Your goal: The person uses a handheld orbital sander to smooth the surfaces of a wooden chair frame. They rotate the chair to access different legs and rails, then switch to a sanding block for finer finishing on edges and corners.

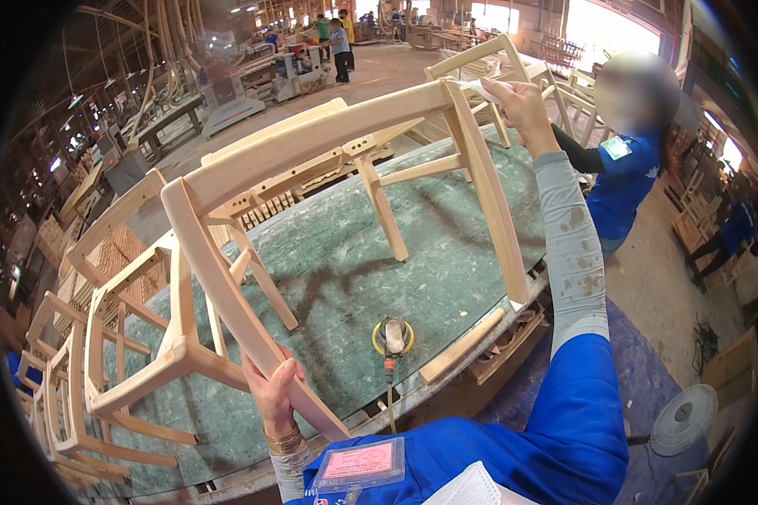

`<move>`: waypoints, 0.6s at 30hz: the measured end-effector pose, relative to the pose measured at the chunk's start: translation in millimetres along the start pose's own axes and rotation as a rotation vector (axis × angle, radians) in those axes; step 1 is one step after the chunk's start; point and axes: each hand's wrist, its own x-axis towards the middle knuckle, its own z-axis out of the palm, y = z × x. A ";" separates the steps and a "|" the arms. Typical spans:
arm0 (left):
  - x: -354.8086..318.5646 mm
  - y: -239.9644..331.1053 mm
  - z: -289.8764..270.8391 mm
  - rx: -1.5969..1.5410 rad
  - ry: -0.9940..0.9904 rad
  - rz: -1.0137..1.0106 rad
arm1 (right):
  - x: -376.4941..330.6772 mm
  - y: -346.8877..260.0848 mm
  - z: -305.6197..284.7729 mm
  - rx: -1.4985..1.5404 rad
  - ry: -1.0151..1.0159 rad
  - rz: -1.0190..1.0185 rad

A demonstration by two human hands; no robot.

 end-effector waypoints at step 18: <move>4.3 4.6 -1.1 0.003 -0.013 -0.009 | 1.6 -4.3 7.7 -0.056 0.027 -0.036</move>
